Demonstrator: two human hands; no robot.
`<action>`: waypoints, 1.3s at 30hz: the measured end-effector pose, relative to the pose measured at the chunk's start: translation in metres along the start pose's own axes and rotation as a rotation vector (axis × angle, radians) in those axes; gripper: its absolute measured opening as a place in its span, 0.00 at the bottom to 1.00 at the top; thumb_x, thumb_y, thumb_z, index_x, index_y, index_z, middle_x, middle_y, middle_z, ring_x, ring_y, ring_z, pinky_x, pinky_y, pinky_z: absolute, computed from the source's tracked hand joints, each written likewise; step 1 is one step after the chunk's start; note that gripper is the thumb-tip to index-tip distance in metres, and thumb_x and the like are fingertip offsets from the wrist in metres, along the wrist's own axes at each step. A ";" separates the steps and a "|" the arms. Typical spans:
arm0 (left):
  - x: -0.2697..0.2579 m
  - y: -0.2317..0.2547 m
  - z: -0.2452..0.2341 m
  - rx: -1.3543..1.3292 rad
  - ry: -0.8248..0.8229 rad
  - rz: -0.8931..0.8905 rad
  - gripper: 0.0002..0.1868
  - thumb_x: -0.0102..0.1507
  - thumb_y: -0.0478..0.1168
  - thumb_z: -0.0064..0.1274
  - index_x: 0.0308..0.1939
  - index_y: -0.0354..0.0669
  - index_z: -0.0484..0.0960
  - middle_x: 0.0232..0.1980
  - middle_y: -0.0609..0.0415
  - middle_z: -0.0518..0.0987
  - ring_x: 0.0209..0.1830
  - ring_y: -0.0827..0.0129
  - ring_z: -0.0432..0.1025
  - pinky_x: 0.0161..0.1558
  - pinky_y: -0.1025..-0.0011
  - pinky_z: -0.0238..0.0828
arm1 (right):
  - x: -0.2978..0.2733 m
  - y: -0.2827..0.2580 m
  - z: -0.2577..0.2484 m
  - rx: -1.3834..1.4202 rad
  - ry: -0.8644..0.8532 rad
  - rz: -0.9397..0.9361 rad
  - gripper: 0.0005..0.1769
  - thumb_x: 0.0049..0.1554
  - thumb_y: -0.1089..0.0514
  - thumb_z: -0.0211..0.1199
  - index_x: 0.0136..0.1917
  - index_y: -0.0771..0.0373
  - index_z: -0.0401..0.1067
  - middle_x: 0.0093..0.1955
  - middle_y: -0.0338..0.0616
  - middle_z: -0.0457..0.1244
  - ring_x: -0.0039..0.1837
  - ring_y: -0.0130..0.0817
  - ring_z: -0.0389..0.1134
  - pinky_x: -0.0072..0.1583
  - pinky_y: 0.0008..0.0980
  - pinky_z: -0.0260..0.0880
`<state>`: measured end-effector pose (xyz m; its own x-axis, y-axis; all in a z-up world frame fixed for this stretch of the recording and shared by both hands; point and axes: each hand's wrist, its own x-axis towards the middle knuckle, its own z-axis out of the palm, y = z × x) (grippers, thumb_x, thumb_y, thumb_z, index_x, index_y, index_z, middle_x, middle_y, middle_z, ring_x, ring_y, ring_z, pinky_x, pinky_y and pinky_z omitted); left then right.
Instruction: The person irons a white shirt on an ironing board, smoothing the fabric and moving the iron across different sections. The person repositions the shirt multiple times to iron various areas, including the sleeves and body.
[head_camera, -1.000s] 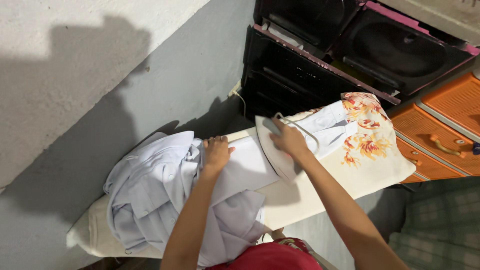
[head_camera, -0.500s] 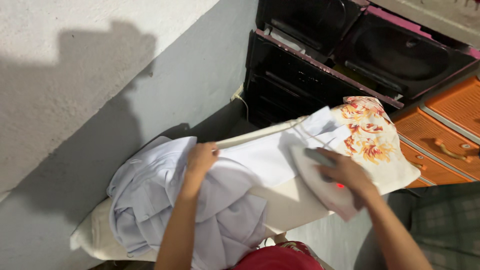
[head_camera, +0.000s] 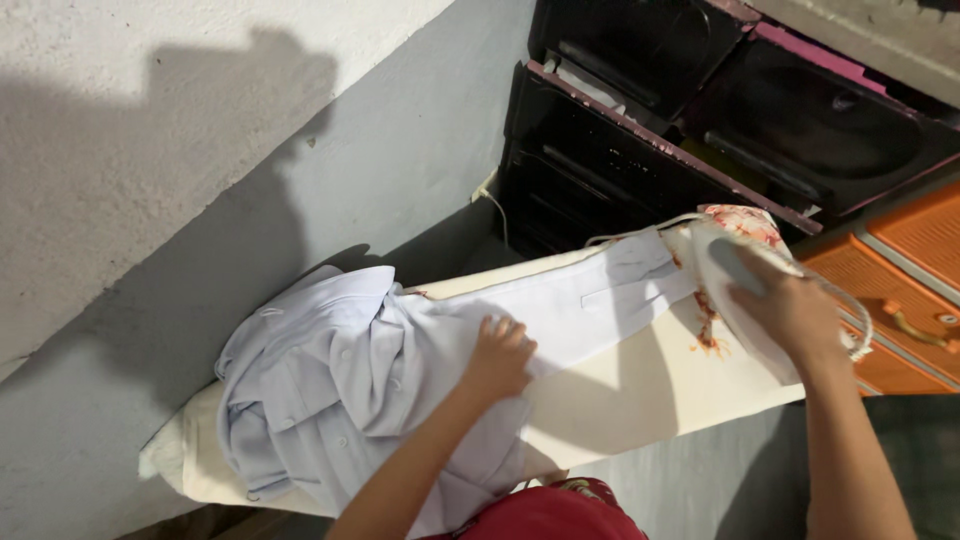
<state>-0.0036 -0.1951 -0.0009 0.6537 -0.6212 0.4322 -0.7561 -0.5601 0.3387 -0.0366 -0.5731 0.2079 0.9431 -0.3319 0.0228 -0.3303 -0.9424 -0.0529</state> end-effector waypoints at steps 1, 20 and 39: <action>-0.002 0.007 -0.004 0.044 -0.029 -0.018 0.21 0.42 0.41 0.58 0.40 0.43 0.86 0.49 0.43 0.77 0.53 0.44 0.70 0.55 0.38 0.58 | 0.003 0.000 0.003 -0.016 -0.042 -0.014 0.38 0.56 0.40 0.67 0.79 0.33 0.65 0.48 0.54 0.72 0.50 0.48 0.74 0.55 0.45 0.73; -0.054 0.012 -0.058 0.228 -0.198 -0.180 0.05 0.53 0.35 0.53 0.23 0.43 0.84 0.39 0.49 0.78 0.43 0.53 0.73 0.48 0.55 0.67 | 0.100 -0.101 0.117 0.446 -0.047 -0.155 0.37 0.51 0.47 0.67 0.73 0.53 0.69 0.51 0.64 0.69 0.54 0.59 0.71 0.58 0.48 0.70; 0.049 0.056 0.081 0.200 0.180 0.097 0.24 0.62 0.36 0.52 0.62 0.33 0.78 0.67 0.37 0.71 0.66 0.43 0.67 0.63 0.51 0.65 | -0.015 0.064 0.029 1.112 -0.361 0.055 0.44 0.38 0.69 0.60 0.71 0.59 0.70 0.50 0.36 0.75 0.45 0.22 0.73 0.37 0.25 0.65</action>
<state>-0.0110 -0.3013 -0.0284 0.5491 -0.5799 0.6019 -0.7818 -0.6110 0.1245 -0.0706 -0.6270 0.1755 0.9440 -0.1713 -0.2820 -0.3235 -0.3120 -0.8933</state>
